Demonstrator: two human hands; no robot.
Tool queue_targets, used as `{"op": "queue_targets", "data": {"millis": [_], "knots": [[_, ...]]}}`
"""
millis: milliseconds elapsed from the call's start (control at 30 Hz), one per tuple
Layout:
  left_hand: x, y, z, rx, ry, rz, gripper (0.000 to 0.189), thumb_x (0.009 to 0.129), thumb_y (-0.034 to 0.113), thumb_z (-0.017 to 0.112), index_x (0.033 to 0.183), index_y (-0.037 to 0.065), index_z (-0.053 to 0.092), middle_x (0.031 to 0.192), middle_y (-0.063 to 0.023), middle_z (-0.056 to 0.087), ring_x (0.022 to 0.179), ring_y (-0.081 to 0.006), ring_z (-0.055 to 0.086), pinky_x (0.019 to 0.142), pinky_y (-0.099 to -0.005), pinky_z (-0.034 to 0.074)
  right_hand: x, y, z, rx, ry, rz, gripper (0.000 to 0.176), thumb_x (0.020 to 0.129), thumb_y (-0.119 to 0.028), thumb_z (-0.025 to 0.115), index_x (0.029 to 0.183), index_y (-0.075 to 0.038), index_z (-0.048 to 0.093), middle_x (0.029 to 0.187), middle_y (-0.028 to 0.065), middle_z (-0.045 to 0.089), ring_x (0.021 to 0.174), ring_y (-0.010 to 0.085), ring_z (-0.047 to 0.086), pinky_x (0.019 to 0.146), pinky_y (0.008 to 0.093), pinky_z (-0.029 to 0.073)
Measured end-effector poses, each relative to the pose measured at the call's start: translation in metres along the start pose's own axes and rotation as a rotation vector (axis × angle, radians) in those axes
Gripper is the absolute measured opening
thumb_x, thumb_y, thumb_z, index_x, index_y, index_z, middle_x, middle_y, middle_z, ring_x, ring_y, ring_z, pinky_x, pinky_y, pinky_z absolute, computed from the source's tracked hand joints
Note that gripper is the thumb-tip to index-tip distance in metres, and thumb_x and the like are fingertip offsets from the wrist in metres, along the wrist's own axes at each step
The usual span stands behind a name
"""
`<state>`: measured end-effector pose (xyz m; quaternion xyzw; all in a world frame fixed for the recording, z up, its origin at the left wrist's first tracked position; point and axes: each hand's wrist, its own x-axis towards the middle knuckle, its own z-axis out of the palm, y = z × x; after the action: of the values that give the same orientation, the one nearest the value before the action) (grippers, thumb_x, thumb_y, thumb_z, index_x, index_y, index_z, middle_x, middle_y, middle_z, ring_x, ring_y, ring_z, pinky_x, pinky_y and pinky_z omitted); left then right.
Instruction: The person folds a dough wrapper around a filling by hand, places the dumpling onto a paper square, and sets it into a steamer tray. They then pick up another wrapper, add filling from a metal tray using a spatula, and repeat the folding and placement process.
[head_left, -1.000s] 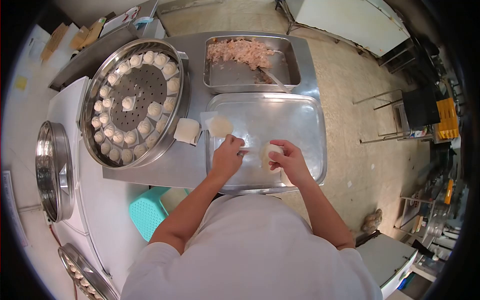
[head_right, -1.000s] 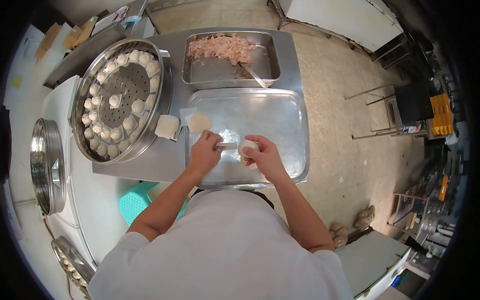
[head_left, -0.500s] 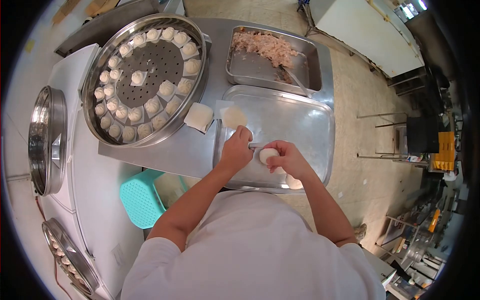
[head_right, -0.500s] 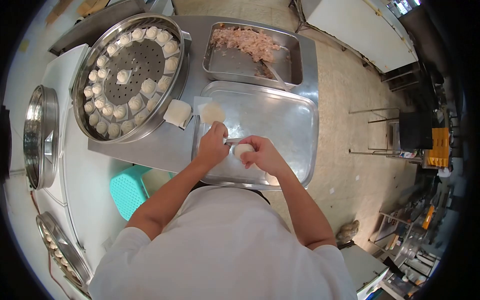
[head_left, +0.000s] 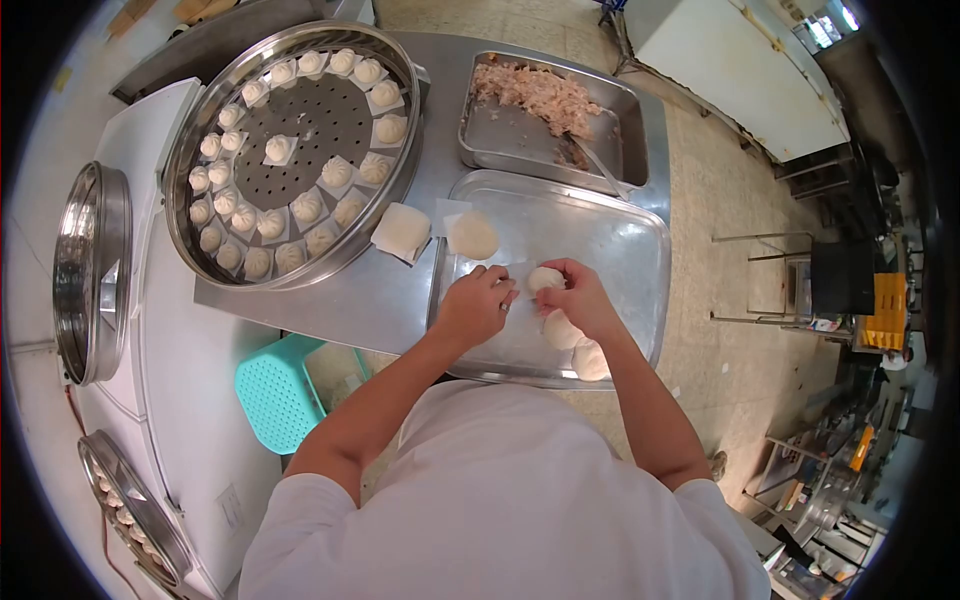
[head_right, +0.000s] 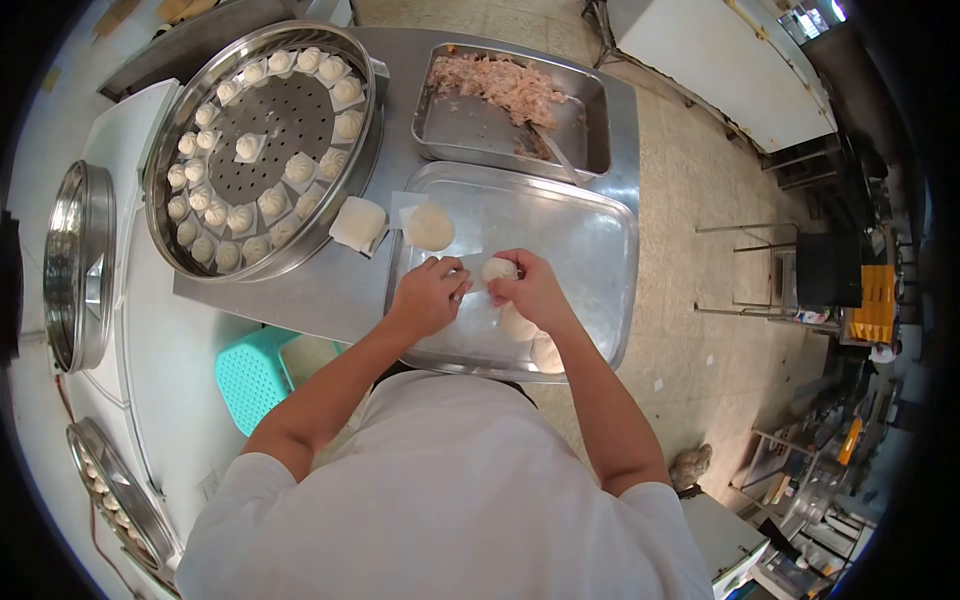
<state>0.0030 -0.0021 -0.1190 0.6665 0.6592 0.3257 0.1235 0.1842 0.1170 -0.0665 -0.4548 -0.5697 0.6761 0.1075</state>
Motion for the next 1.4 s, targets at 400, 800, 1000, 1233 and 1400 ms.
{"op": "queue_targets", "data": {"millis": [400, 800, 1000, 1233, 1400], "knots": [[-0.007, -0.006, -0.018, -0.059, -0.041, 0.065, 0.028, 0.074, 0.008, 0.073, 0.101, 0.001, 0.072, 0.116, -0.0096, 0.070, 0.094, -0.0281, 0.065, 0.082, -0.0392, 0.058, 0.010, -0.008, 0.029, -0.885, 0.078, -0.445, 0.041, 0.080, -0.014, 0.078, 0.118, -0.003, 0.066, 0.102, 0.0208, 0.070, 0.085, 0.0380, 0.069, 0.078, 0.0439, 0.057], [-0.005, -0.005, -0.031, -0.219, -0.134, -0.135, 0.045, 0.078, 0.008, 0.071, 0.122, 0.002, 0.065, 0.115, -0.0130, 0.071, 0.096, -0.0322, 0.064, 0.084, -0.0432, 0.055, 0.004, 0.004, 0.031, -0.834, 0.074, -0.430, 0.045, 0.082, -0.014, 0.075, 0.124, -0.005, 0.063, 0.114, 0.0211, 0.065, 0.097, 0.0427, 0.067, 0.083, 0.0478, 0.056], [-0.004, -0.014, -0.026, -0.196, -0.090, 0.018, 0.051, 0.080, 0.007, 0.070, 0.131, 0.003, 0.062, 0.111, -0.0141, 0.070, 0.098, -0.0335, 0.063, 0.086, -0.0437, 0.054, 0.001, 0.004, 0.038, -0.882, 0.132, -0.485, 0.046, 0.087, -0.017, 0.075, 0.129, -0.005, 0.062, 0.114, 0.0191, 0.065, 0.096, 0.0405, 0.067, 0.083, 0.0461, 0.056], [-0.003, -0.011, -0.031, -0.170, -0.140, -0.006, 0.057, 0.083, 0.008, 0.068, 0.139, 0.006, 0.056, 0.119, -0.0133, 0.067, 0.101, -0.0318, 0.063, 0.089, -0.0431, 0.054, -0.008, 0.001, 0.040, -0.856, 0.190, -0.431, 0.053, 0.084, -0.013, 0.079, 0.133, -0.004, 0.062, 0.118, 0.0175, 0.064, 0.097, 0.0361, 0.068, 0.082, 0.0434, 0.057], [-0.002, 0.004, -0.032, -0.216, -0.051, -0.085, 0.055, 0.086, 0.006, 0.067, 0.140, 0.006, 0.056, 0.120, -0.0144, 0.067, 0.109, -0.0368, 0.063, 0.090, -0.0456, 0.054, -0.030, -0.007, 0.006, -0.733, 0.299, -0.384, 0.056, 0.083, -0.009, 0.079, 0.135, -0.001, 0.060, 0.119, 0.0172, 0.063, 0.094, 0.0304, 0.067, 0.081, 0.0403, 0.057]]}}
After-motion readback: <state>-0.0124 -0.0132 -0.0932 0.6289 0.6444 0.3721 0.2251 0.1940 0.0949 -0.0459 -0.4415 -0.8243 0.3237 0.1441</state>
